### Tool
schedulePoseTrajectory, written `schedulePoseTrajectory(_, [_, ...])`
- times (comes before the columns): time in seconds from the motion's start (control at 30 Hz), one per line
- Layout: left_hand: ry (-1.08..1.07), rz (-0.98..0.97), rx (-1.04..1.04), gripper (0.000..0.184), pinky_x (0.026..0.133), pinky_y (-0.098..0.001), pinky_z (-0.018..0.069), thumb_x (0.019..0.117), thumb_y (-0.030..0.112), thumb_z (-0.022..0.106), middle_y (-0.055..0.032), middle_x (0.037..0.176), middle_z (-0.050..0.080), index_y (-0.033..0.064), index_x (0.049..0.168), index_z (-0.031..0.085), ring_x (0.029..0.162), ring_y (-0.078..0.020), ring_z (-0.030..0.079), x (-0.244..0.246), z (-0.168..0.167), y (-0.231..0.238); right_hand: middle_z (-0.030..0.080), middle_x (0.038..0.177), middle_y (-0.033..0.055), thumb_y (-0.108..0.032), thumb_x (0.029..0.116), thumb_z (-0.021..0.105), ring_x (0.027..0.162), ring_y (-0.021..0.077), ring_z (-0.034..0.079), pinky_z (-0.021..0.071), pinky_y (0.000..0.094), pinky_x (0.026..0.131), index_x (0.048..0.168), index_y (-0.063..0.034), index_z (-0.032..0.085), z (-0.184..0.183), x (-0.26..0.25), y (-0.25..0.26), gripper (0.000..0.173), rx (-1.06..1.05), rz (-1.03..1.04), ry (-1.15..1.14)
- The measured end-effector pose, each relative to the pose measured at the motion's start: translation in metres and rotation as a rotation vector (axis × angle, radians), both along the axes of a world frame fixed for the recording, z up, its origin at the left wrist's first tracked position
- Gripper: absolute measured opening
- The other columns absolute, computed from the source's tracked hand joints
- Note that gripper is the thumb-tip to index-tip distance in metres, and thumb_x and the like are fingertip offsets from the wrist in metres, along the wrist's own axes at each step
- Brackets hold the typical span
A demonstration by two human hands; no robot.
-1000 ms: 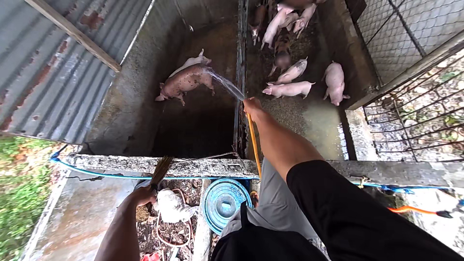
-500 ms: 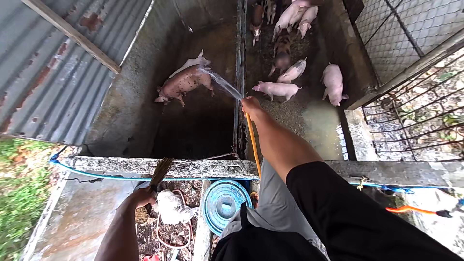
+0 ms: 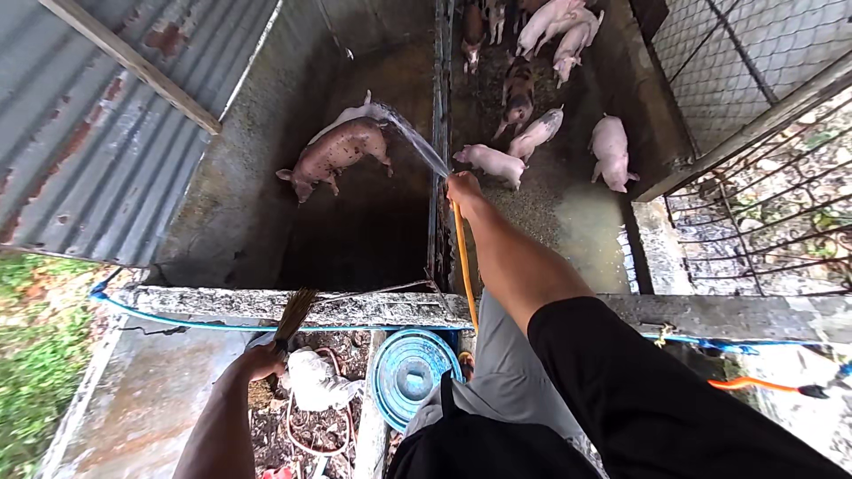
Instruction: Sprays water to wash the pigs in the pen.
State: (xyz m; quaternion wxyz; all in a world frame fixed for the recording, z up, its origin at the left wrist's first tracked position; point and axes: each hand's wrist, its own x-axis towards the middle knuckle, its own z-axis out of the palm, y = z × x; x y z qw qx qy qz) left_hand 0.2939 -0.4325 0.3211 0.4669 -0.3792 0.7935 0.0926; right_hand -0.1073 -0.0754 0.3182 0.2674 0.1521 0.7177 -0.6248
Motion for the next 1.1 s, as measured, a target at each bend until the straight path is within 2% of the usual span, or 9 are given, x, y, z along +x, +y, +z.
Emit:
schedulePoseTrajectory(0.2, [0.011,0.007,-0.007,0.088,0.118,-0.0595,0.0355,0.0859,0.028,0.083,-0.0256,0.150,0.052,0.0025,0.157,0.038,0.143,-0.0401,0.046,0.001,-0.003,-0.002,0.050,0.079,0.0054,-0.026,0.1066,0.049,0.060,0.0157,0.050,0.0459,0.0326,0.054,0.127,-0.0090,0.055,0.000,-0.002,0.002,0.027,-0.008,0.002,0.000])
schedulePoseTrajectory(0.43, [-0.002,0.005,-0.007,0.091,0.118,-0.0593,0.0348,0.0864,0.029,0.082,-0.0261,0.152,0.050,0.0031,0.160,0.034,0.145,-0.0398,0.045,-0.001,0.000,0.000,0.050,0.079,0.0059,-0.026,0.1065,0.049,0.060,0.0164,0.050,0.0463,0.0330,0.054,0.128,-0.0095,0.054,-0.001,-0.002,0.002,0.028,-0.008,0.004,-0.002])
schedulePoseTrajectory(0.6, [0.014,0.008,-0.006,0.091,0.118,-0.0600,0.0344,0.0863,0.029,0.083,-0.0267,0.151,0.051,0.0023,0.159,0.035,0.144,-0.0409,0.045,-0.001,0.002,0.002,0.052,0.083,0.0072,-0.028,0.1078,0.048,0.063,0.0174,0.051,0.0460,0.0343,0.056,0.134,-0.0102,0.053,0.000,-0.002,0.001,0.032,-0.013,0.057,-0.001])
schedulePoseTrajectory(0.8, [0.002,0.005,-0.010,0.092,0.118,-0.0586,0.0349,0.0855,0.029,0.083,-0.0254,0.151,0.051,0.0028,0.159,0.034,0.145,-0.0393,0.045,-0.002,0.002,0.003,0.049,0.077,0.0042,-0.027,0.1069,0.049,0.058,0.0149,0.049,0.0443,0.0315,0.052,0.132,-0.0113,0.052,0.007,0.001,-0.005,0.030,-0.015,0.131,0.012])
schedulePoseTrajectory(1.1, [-0.006,-0.006,-0.006,0.089,0.118,-0.0587,0.0352,0.0874,0.029,0.082,-0.0258,0.150,0.051,0.0021,0.158,0.035,0.144,-0.0395,0.046,-0.003,0.004,0.005,0.050,0.078,0.0046,-0.028,0.1073,0.048,0.060,0.0155,0.050,0.0446,0.0321,0.053,0.131,-0.0111,0.052,0.010,0.004,-0.011,0.029,0.013,0.219,0.020])
